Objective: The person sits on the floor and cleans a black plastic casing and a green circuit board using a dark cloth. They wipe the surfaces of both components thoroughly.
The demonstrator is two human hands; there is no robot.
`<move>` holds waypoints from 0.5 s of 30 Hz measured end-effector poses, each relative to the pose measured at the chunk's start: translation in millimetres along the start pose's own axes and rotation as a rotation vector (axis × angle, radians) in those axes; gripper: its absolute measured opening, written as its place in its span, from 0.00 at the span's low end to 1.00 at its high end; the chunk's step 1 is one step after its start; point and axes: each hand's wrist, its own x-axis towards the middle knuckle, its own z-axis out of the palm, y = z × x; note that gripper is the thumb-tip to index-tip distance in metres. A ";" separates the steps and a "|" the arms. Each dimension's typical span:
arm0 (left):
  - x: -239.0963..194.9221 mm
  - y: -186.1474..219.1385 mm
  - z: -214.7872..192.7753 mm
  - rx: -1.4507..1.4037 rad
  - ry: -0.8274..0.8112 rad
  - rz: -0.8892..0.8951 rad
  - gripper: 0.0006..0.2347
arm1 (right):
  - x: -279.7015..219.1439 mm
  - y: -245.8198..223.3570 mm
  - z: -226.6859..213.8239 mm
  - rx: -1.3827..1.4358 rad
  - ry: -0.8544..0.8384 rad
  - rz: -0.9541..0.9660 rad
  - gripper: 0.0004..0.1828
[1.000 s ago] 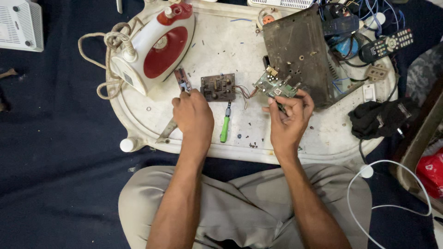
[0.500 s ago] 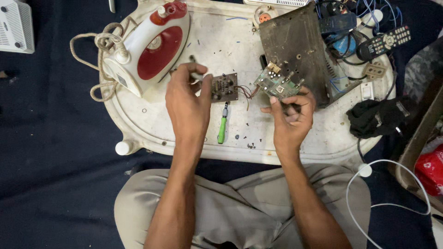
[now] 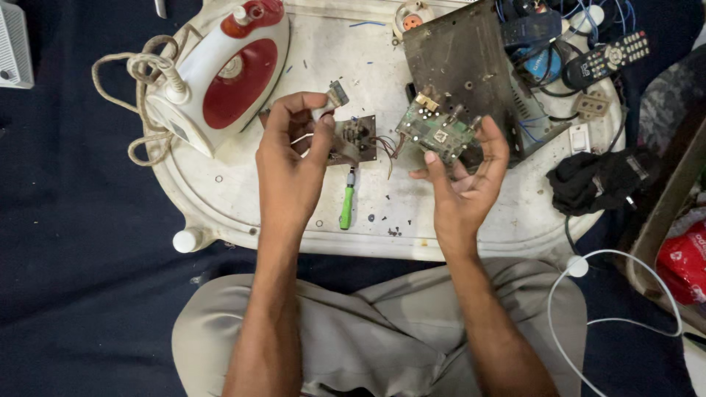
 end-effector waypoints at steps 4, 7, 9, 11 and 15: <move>-1.5 8.9 -5.6 0.351 0.087 -0.014 0.07 | 1.1 0.8 -1.1 -0.017 -0.013 0.001 0.42; 0.0 8.7 -14.2 0.484 0.188 -0.112 0.07 | 1.0 -0.5 -2.1 -0.009 -0.025 0.000 0.43; 0.9 4.4 -24.2 0.449 0.220 -0.283 0.08 | 1.5 -1.9 -2.3 -0.013 -0.026 -0.002 0.43; 2.3 -2.7 -35.2 0.652 0.243 -0.250 0.08 | 2.1 -3.9 -2.5 -0.013 -0.028 -0.003 0.43; -0.5 -16.5 -46.9 0.974 0.303 -0.032 0.08 | 2.1 -9.3 -3.5 0.000 -0.034 -0.003 0.42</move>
